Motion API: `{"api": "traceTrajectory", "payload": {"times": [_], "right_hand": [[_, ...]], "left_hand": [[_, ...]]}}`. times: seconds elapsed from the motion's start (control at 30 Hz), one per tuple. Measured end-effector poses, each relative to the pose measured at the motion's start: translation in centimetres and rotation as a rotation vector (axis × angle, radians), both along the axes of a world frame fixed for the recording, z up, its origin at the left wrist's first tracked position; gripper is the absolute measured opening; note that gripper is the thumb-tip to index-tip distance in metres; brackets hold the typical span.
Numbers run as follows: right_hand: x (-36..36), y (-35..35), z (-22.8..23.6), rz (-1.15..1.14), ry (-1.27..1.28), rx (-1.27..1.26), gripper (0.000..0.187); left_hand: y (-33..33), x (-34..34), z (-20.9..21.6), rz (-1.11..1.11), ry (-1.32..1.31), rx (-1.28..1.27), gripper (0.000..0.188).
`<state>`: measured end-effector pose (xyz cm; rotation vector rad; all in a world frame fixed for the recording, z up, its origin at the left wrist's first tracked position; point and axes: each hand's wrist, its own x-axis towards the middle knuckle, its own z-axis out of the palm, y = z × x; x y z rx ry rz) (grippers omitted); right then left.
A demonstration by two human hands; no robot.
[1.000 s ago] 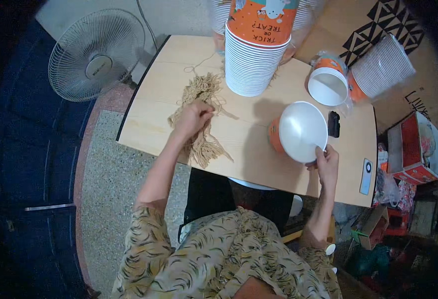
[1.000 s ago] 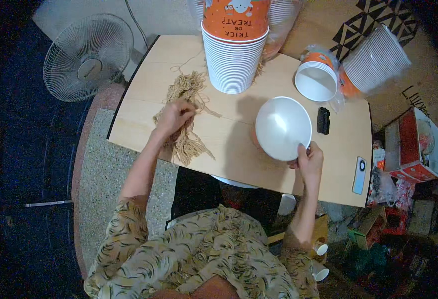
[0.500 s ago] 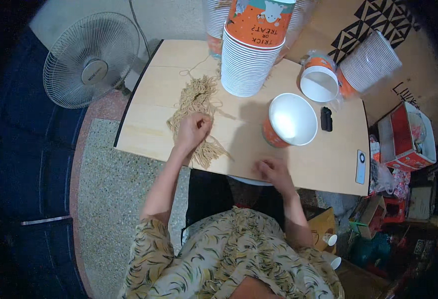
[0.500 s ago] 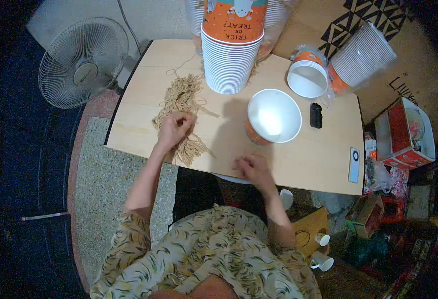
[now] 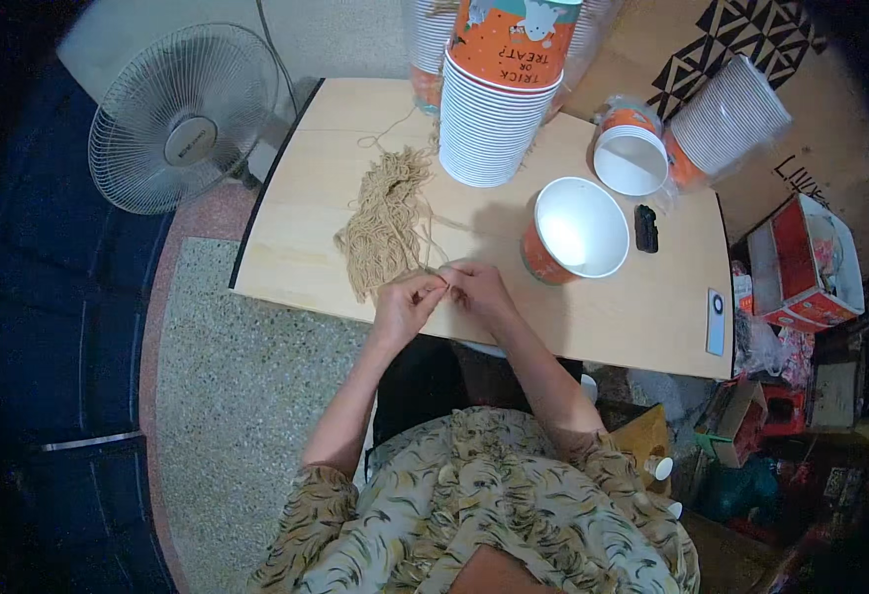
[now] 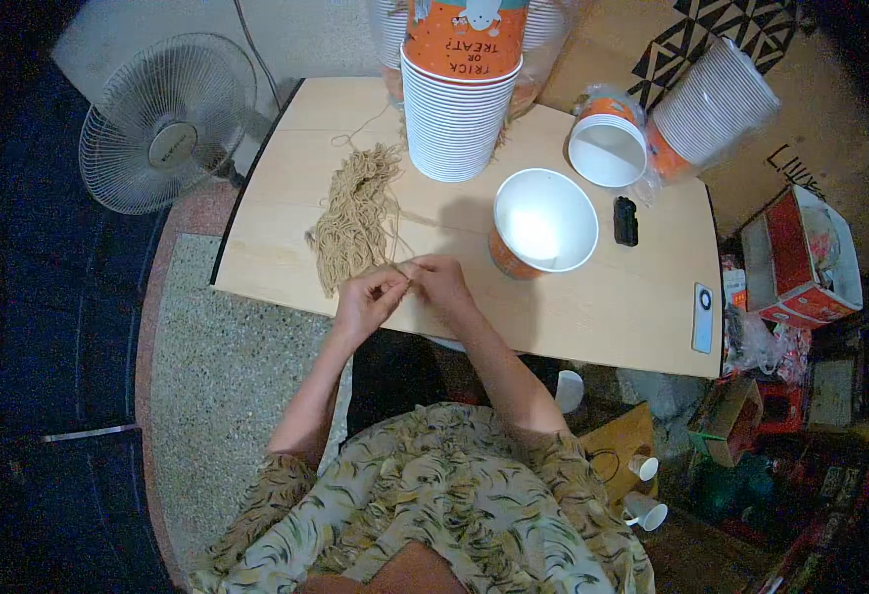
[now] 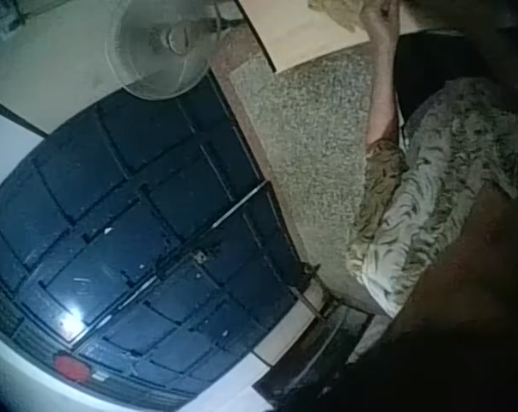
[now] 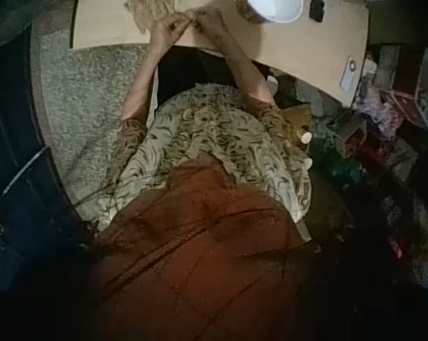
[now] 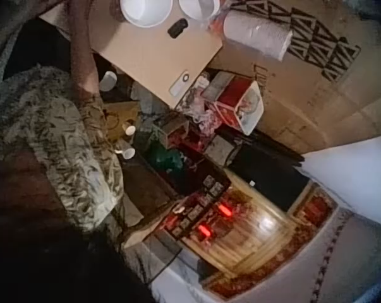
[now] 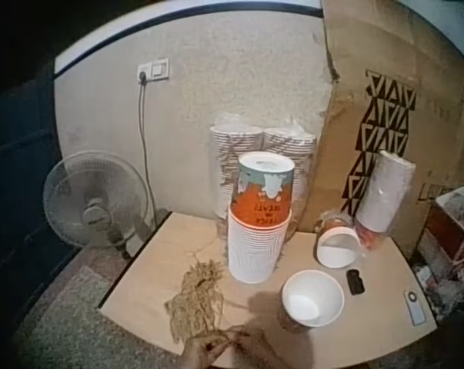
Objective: Applying rubber bands to paper bowls for packaging and organization.
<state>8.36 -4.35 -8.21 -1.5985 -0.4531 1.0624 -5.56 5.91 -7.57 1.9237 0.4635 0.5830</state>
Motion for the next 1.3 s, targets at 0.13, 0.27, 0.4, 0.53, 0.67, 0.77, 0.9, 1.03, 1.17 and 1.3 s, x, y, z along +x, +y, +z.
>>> {"api": "traceTrajectory", "payload": {"times": [0.13, 0.27, 0.4, 0.53, 0.67, 0.77, 0.9, 1.03, 1.17, 1.3], "right_hand": [[-0.2, -0.8, 1.5, -0.202, 0.277, 0.249, 0.019], [0.4, -5.1, 2.0, -0.219, 0.155, 0.290, 0.022], [2.1, -13.4, 4.4, -0.407, 0.119, 0.309, 0.013], [4.7, -22.5, 6.9, -0.758, -0.091, 0.394, 0.010], [5.4, -26.6, 7.4, -0.700, -0.387, 0.245, 0.013], [3.3, -25.2, 8.2, -0.465, -0.634, 0.162, 0.013], [0.1, -22.4, 9.5, -0.145, -0.765, -0.064, 0.013], [-1.4, -21.8, 8.6, -0.048, -0.869, -0.040, 0.012], [-2.0, -22.5, 8.1, -0.074, -0.768, -0.086, 0.012], [-1.8, -23.8, 6.0, -0.169, -0.633, -0.014, 0.015]], "left_hand": [[0.6, 0.3, 0.1, 0.014, -0.029, 0.154, 0.009], [3.2, 0.0, -1.7, 0.003, -0.034, 0.369, 0.011], [5.5, -0.9, -2.5, 0.140, 0.032, 0.369, 0.012], [5.9, -1.1, -1.4, 0.191, 0.050, 0.354, 0.012], [2.2, 0.2, 1.0, 0.181, 0.063, 0.365, 0.013], [-5.0, 1.6, 2.6, -0.136, -0.011, -0.014, 0.018], [-12.8, 3.4, 4.4, -0.509, 0.373, -0.596, 0.023], [-15.8, 5.4, 4.2, -0.557, 0.236, -0.936, 0.029], [-15.0, 5.8, 3.7, -0.304, 0.215, -0.987, 0.032], [-13.6, 6.6, 4.0, -0.211, 0.077, -0.889, 0.026]]}}
